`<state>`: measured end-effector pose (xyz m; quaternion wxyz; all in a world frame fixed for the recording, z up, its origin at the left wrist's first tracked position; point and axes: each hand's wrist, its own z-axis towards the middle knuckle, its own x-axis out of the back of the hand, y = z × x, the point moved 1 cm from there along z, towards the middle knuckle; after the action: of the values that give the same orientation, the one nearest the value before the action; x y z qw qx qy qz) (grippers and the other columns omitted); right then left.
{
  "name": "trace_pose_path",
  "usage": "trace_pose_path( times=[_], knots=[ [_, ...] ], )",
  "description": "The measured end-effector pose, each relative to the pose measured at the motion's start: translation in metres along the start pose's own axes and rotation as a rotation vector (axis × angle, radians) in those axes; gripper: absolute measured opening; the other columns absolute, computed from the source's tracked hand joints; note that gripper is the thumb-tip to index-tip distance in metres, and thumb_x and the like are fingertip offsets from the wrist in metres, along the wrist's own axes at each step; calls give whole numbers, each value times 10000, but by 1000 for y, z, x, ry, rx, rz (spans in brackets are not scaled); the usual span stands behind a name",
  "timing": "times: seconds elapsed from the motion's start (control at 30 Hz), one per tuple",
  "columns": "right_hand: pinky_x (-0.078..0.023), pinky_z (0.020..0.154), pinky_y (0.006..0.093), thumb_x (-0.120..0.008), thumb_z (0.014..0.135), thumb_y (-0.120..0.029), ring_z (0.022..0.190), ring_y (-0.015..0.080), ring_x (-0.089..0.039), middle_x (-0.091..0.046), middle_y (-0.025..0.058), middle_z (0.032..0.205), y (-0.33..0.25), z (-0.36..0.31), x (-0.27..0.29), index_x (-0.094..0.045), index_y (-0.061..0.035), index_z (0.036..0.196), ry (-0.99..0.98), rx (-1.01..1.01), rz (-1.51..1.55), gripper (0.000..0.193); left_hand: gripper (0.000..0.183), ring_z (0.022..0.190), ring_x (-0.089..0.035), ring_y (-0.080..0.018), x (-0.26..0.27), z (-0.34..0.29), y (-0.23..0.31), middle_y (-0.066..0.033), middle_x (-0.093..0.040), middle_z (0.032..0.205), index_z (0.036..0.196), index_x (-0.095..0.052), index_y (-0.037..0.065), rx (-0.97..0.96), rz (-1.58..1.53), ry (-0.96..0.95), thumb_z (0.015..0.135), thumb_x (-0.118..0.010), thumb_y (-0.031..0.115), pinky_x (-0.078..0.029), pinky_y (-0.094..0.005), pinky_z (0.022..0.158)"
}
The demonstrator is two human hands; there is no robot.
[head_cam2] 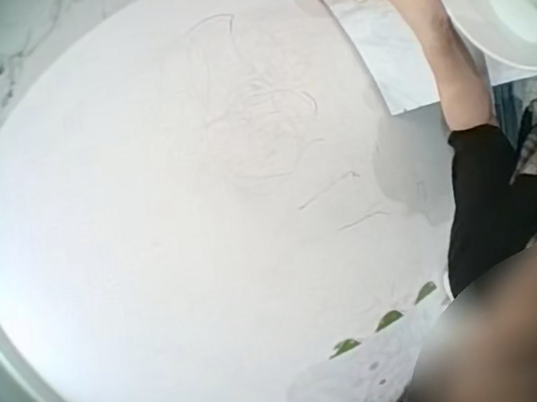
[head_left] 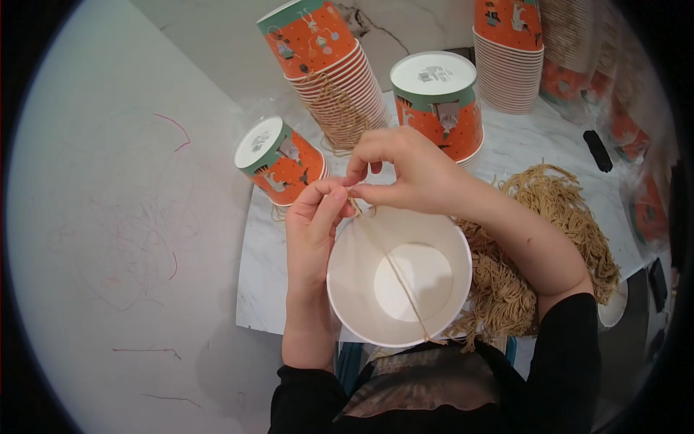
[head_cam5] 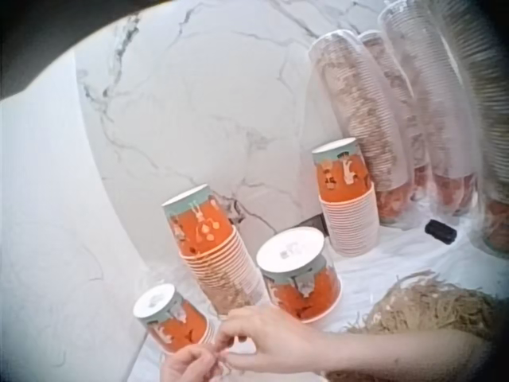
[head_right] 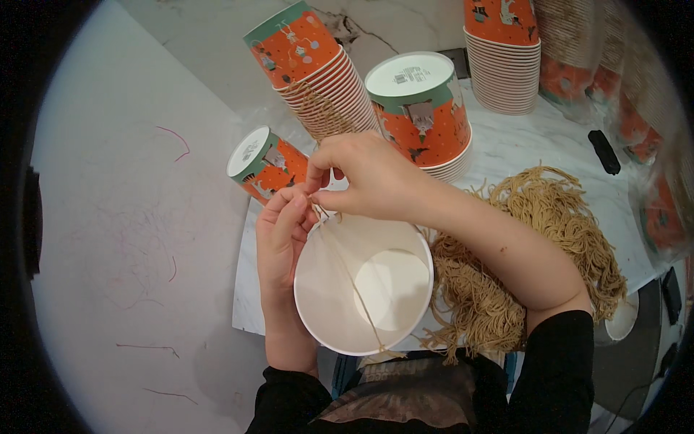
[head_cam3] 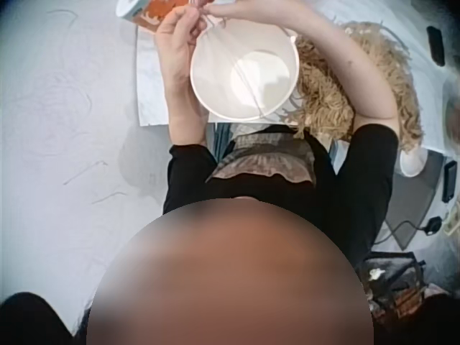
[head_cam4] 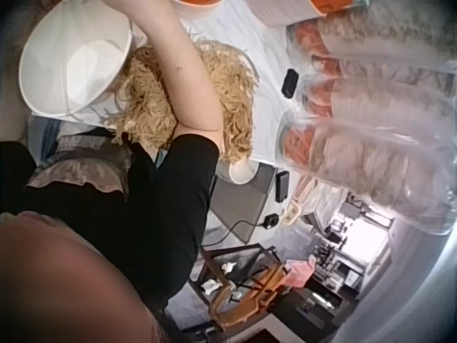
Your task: Threading string through holes in paper cups to assemble small pails or containers.
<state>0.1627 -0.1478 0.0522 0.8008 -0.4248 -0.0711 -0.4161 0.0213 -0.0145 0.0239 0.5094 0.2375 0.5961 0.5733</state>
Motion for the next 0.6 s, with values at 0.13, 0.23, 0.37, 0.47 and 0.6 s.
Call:
trace_pose_path(
  times=[0.13, 0.23, 0.37, 0.47, 0.6],
  knots=[
    [-495, 703, 332, -747, 784, -110, 779, 205, -624, -687, 65, 830, -1, -1, 0, -694, -14, 859, 15, 42, -3, 133, 127, 891, -641, -105, -9, -2, 3, -56, -647, 1061, 1065, -618, 9, -17, -53, -23, 1009, -612, 123, -536, -259, 788],
    [-492, 695, 338, -753, 788, -125, 767, 215, -630, -690, 65, 823, 0, -1, 0, -694, -17, 853, 0, 64, -45, 139, 99, 933, -655, -133, -10, -2, 2, -68, -628, 1123, 1051, -611, 13, 1, -59, 6, 1001, -618, 99, -545, -276, 814],
    [-488, 688, 339, -750, 798, -136, 761, 223, -632, -690, 62, 814, 0, -1, -2, -693, -17, 851, 10, 91, -71, 142, 85, 915, -656, -131, -5, 0, -1, -81, -600, 1191, 1035, -608, 16, -31, -13, -2, 984, -641, 75, -540, -279, 821],
    [-489, 696, 334, -745, 804, -147, 770, 208, -628, -691, 65, 824, 0, -2, -4, -694, -16, 854, 13, 71, -89, 149, 95, 918, -659, -134, -3, 1, -2, -86, -583, 1221, 1024, -605, 19, -50, -9, -17, 965, -666, 62, -533, -281, 836],
    [-494, 715, 325, -737, 810, -148, 795, 186, -619, -688, 69, 846, 2, -2, -2, -696, -17, 861, -110, -61, 73, 146, 114, 900, -667, -135, -1, 1, -1, -97, -563, 1275, 1022, -601, 22, -57, 71, 15, 947, -684, 45, -531, -283, 845]
  ],
)
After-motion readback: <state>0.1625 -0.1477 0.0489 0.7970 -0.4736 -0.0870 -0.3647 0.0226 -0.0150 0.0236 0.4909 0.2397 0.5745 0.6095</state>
